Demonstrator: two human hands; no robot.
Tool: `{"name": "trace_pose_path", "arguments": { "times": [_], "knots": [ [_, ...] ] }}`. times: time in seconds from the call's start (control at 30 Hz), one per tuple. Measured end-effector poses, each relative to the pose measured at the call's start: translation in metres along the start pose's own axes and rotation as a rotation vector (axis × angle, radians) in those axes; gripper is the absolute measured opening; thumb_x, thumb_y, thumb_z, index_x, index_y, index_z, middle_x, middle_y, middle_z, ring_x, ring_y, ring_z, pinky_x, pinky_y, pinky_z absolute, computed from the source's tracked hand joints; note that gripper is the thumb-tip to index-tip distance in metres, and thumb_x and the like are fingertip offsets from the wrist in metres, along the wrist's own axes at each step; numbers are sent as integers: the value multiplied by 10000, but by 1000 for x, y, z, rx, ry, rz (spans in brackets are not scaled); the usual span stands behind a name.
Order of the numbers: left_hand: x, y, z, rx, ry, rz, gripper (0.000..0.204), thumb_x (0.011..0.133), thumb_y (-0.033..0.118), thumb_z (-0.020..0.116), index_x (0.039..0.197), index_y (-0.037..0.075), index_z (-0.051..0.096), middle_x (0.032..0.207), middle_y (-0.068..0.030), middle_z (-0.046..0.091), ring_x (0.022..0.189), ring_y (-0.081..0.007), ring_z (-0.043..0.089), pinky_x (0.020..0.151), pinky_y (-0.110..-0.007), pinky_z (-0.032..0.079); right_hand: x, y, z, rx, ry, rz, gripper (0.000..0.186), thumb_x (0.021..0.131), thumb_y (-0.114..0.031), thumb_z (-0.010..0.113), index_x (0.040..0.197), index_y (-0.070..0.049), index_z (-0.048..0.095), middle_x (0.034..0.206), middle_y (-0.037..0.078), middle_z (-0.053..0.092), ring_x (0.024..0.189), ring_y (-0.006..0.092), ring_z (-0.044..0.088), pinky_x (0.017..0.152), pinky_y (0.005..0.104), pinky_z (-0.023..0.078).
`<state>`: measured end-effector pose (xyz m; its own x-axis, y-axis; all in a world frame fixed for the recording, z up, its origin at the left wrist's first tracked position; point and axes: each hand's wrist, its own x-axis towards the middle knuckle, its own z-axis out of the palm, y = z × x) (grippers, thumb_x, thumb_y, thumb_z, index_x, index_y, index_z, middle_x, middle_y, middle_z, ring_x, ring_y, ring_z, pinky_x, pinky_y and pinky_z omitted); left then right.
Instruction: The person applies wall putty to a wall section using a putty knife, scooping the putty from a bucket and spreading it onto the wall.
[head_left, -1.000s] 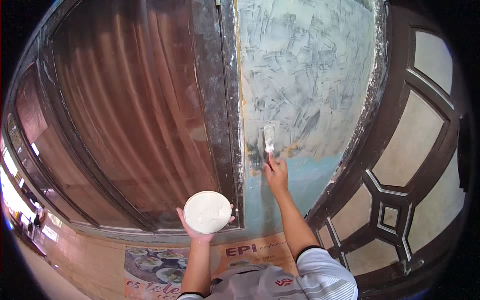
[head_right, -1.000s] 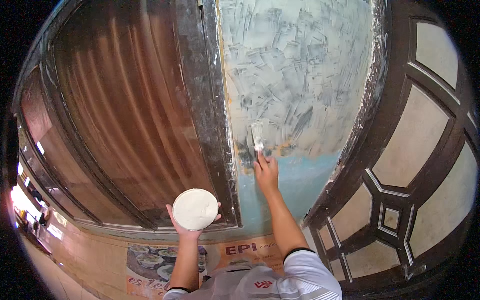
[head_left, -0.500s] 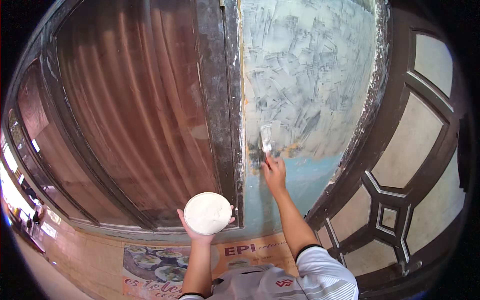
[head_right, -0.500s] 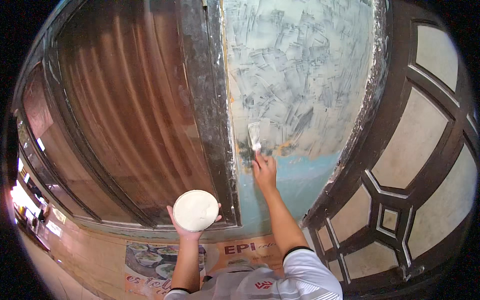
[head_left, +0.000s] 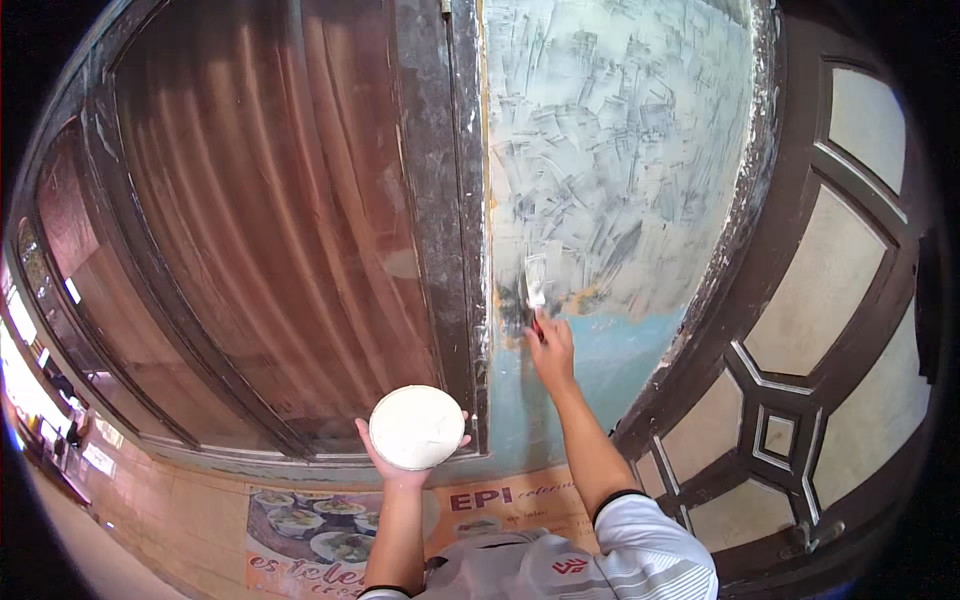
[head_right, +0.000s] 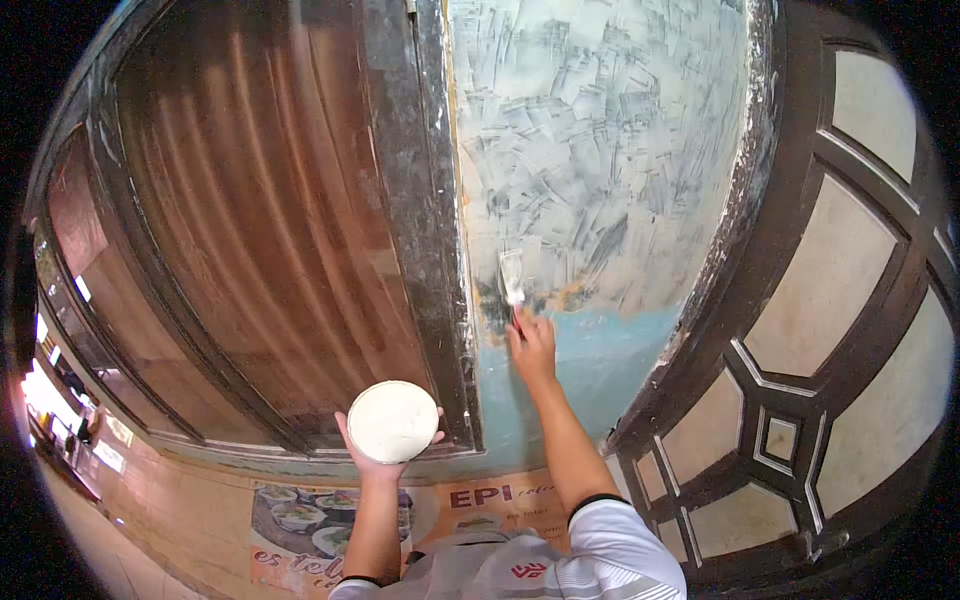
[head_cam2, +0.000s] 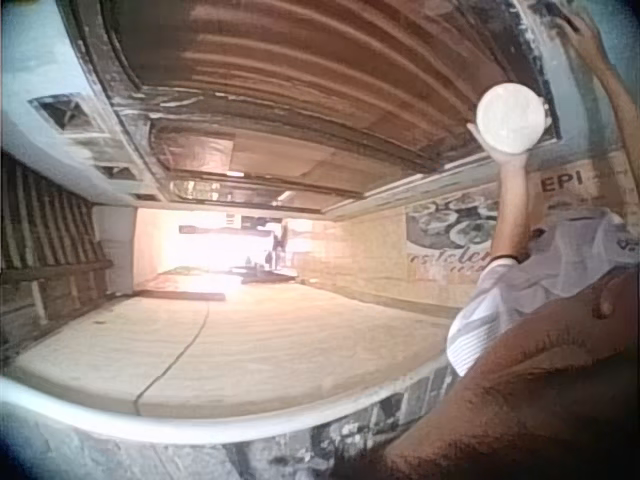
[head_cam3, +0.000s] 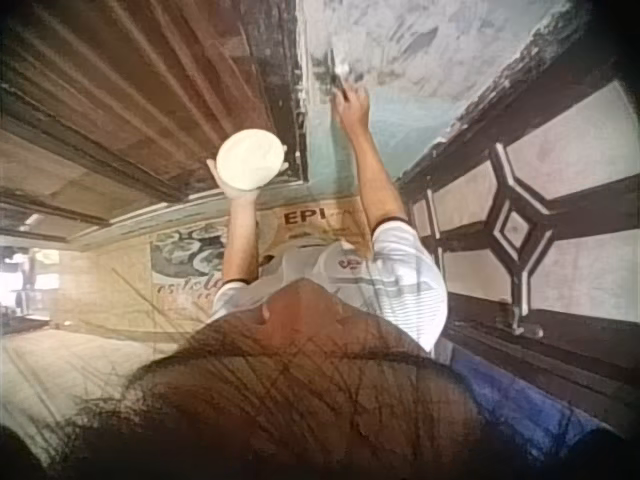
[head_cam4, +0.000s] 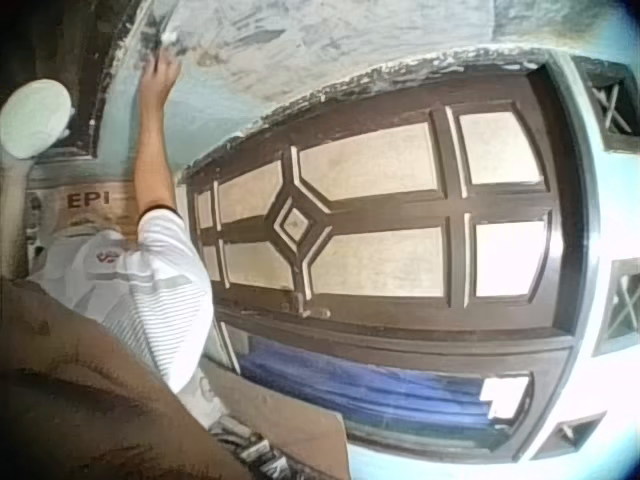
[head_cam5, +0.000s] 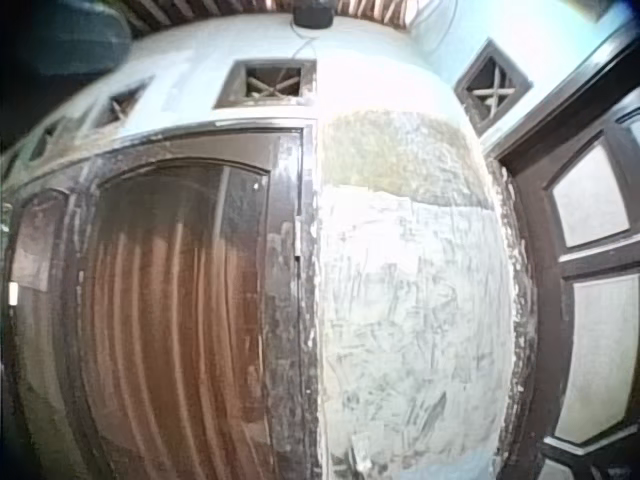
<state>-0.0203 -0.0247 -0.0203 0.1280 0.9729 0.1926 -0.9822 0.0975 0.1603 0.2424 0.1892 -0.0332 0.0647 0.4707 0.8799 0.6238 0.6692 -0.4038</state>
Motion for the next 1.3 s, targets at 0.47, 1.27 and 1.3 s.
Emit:
{"name": "trace_pose_path", "arguments": {
  "times": [0.47, 1.27, 1.3],
  "knots": [
    [-11, 6, -8, -28, -17, 9, 1080, 821, 925, 414, 1606, 186, 345, 1644, -258, 297, 1394, -700, 285, 997, -897, 299, -74, 28, 3, -15, -94, 11, 498, 816, -28, 819, 1292, -3, 672, 903, 137, 630, 847, 319, 593, 786, 415, 501],
    [-7, -3, -13, 74, -32, -9, 1064, 817, 925, 415, 1600, 207, 350, 1649, -249, 290, 1406, -687, 281, 1012, -903, 266, -28, 48, -10, -40, -81, 73, 465, 840, -37, 795, 1286, -9, 666, 902, 150, 628, 838, 323, 603, 775, 402, 515],
    [-7, -5, -14, 98, -29, -13, 1064, 812, 937, 397, 1597, 220, 358, 1648, -230, 304, 1404, -682, 290, 1013, -906, 262, -60, 60, -8, -78, -91, 24, 471, 834, -38, 802, 1284, -11, 667, 901, 150, 634, 843, 323, 606, 778, 403, 519]
  ]
}}
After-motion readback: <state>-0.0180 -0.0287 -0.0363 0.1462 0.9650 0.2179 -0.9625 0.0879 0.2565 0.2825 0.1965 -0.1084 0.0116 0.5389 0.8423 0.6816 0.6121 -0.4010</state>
